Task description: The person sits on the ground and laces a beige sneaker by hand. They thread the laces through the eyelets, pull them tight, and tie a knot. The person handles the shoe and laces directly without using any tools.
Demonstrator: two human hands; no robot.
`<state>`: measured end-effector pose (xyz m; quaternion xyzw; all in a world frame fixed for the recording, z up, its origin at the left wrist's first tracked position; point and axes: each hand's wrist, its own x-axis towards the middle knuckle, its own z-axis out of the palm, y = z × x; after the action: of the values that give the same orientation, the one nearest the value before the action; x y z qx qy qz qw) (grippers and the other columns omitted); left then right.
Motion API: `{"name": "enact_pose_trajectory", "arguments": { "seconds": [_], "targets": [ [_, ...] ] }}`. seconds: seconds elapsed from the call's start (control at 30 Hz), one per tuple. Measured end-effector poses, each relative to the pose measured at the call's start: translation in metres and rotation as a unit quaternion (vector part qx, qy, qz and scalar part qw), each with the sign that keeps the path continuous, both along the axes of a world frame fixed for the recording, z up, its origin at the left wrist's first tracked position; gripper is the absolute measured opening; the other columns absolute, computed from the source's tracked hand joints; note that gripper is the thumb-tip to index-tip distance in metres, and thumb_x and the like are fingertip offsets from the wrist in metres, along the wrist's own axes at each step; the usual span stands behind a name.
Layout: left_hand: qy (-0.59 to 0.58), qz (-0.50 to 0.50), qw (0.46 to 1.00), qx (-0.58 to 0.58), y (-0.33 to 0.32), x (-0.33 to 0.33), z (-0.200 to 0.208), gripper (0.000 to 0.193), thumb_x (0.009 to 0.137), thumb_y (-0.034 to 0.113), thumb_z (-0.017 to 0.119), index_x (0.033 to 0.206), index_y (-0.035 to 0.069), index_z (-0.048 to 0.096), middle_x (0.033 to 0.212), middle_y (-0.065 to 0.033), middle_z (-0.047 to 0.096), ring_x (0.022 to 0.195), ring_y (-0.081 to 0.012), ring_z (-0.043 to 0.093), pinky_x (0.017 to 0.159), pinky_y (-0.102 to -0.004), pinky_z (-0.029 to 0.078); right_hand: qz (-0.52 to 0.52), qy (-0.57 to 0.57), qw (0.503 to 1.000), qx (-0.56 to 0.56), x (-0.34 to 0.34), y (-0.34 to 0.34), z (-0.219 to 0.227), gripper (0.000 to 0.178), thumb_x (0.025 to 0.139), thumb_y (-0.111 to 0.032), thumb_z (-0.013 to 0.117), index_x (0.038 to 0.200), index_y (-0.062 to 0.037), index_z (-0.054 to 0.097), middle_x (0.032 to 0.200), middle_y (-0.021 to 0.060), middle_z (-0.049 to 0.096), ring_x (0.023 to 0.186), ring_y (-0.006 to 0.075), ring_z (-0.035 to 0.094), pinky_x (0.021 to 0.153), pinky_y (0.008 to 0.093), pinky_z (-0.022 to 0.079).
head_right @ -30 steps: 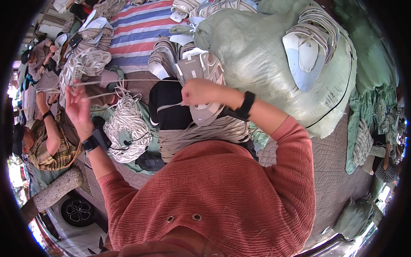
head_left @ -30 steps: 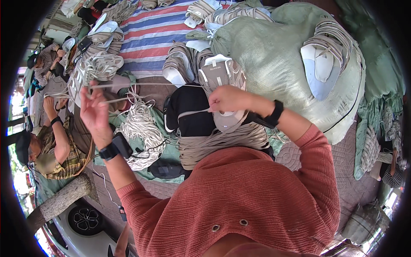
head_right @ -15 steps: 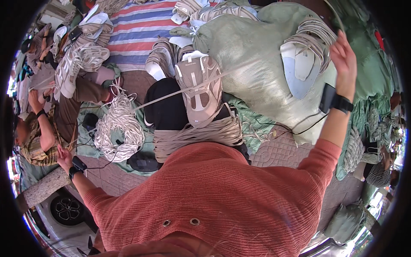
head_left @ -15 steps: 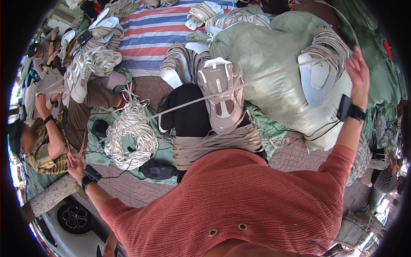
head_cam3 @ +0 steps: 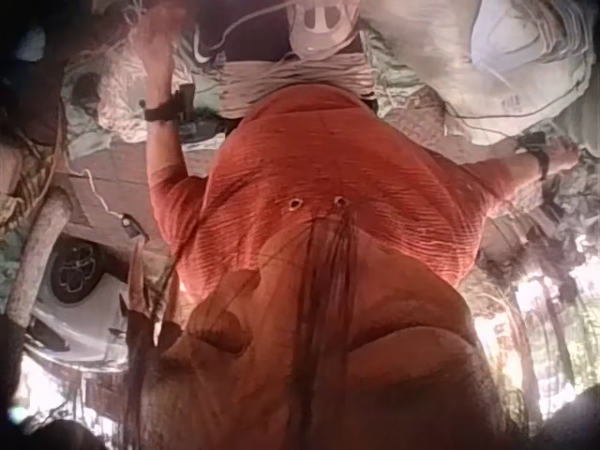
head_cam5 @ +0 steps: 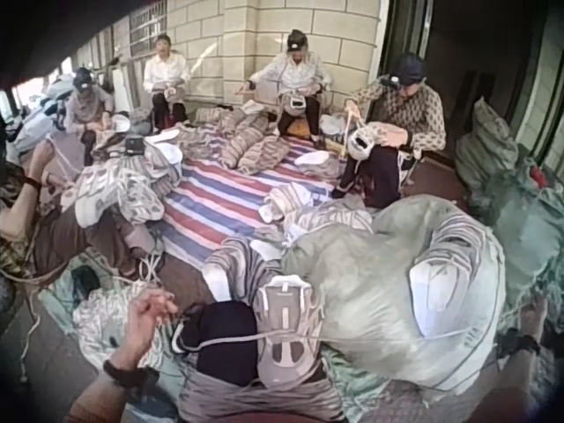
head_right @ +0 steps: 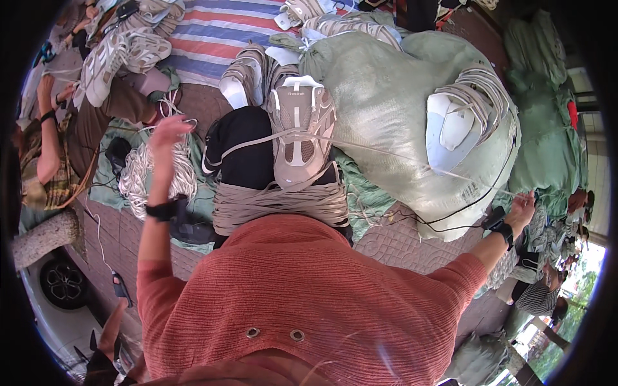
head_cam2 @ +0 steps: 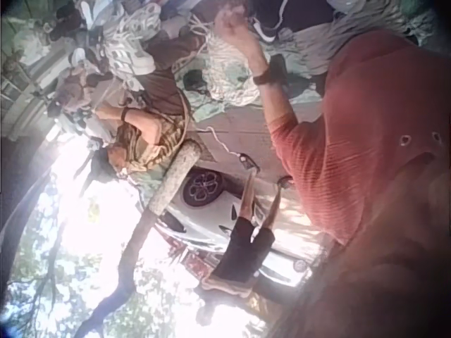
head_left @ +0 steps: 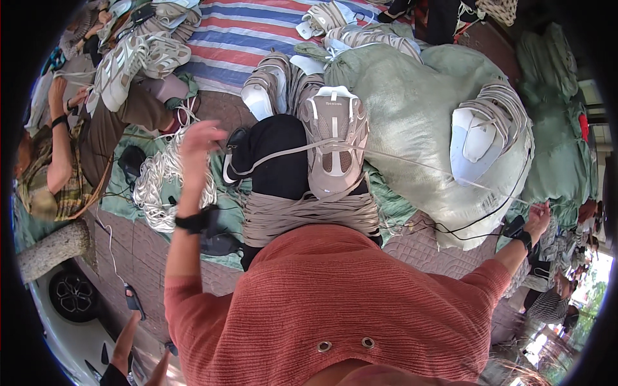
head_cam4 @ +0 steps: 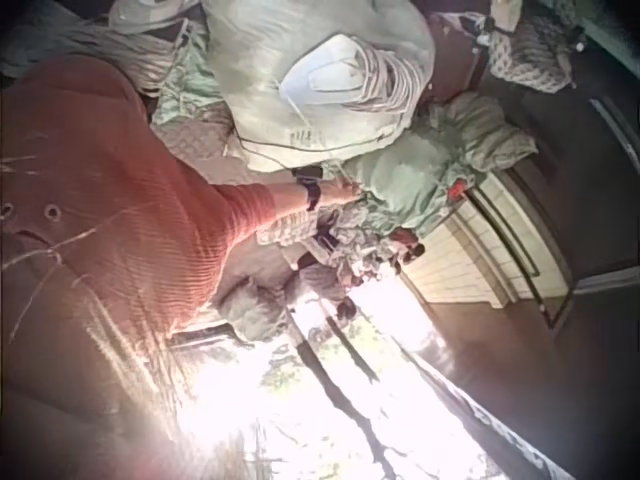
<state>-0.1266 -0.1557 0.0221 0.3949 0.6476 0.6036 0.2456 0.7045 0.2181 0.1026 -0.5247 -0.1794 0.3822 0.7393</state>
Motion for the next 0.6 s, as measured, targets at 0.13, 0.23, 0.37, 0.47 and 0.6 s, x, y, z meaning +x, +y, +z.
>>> {"name": "enact_pose_trajectory", "arguments": {
  "seconds": [0.13, 0.23, 0.37, 0.47, 0.6],
  "targets": [
    [0.154, -0.113, 0.978, -0.085, 0.077, 0.090, -0.029, 0.012, 0.093, 0.011, 0.058, 0.101, 0.003, 0.062, 0.082, -0.0107, 0.069, 0.075, -0.0246, 0.068, 0.068, -0.0366, 0.052, 0.160, -0.091, 0.980, 0.073, -0.099, 0.014, 0.007, 0.027, 0.099, -0.015, 0.051, 0.121, -0.0015, 0.060, 0.072, -0.0032, 0.047, 0.060, 0.0066, 0.040, 0.053, 0.0189, 0.034],
    [0.298, -0.144, 0.924, -0.192, 0.087, 0.113, -0.026, 0.008, 0.093, 0.015, 0.058, 0.095, 0.007, 0.060, 0.076, -0.0148, 0.066, 0.072, -0.0356, 0.066, 0.062, -0.0446, 0.049, 0.327, -0.247, 0.910, 0.056, -0.271, -0.021, 0.008, 0.032, 0.098, -0.019, 0.051, 0.123, -0.0044, 0.063, 0.072, -0.0083, 0.040, 0.059, 0.0018, 0.033, 0.050, 0.0178, 0.026],
    [0.352, -0.158, 0.904, -0.182, 0.091, 0.125, -0.024, 0.005, 0.091, 0.012, 0.055, 0.093, 0.009, 0.059, 0.077, -0.0154, 0.066, 0.074, -0.0393, 0.064, 0.061, -0.0491, 0.048, 0.586, -0.333, 0.703, 0.226, -0.421, -0.052, -0.057, 0.017, 0.094, -0.019, 0.059, 0.101, -0.0078, 0.071, 0.086, -0.0014, 0.060, 0.082, 0.0109, 0.054, 0.070, 0.0244, 0.043],
    [0.365, -0.159, 0.897, -0.192, 0.090, 0.127, -0.021, 0.005, 0.089, 0.012, 0.056, 0.091, 0.009, 0.059, 0.078, -0.0157, 0.067, 0.074, -0.0394, 0.064, 0.062, -0.0494, 0.049, 0.580, -0.524, 0.498, 0.376, -0.509, -0.088, -0.065, 0.008, 0.086, -0.005, 0.061, 0.088, -0.0070, 0.069, 0.085, 0.0081, 0.060, 0.086, 0.0262, 0.057, 0.080, 0.0364, 0.046],
    [0.370, -0.141, 0.896, -0.200, 0.094, 0.133, -0.019, 0.008, 0.085, 0.014, 0.058, 0.086, 0.007, 0.060, 0.079, -0.0162, 0.067, 0.073, -0.0406, 0.063, 0.062, -0.0499, 0.049, 0.636, -0.529, 0.362, 0.430, -0.553, -0.108, -0.082, 0.011, 0.082, -0.002, 0.062, 0.092, -0.0030, 0.067, 0.085, 0.0094, 0.055, 0.087, 0.0282, 0.054, 0.083, 0.0385, 0.043]
  ]
}}
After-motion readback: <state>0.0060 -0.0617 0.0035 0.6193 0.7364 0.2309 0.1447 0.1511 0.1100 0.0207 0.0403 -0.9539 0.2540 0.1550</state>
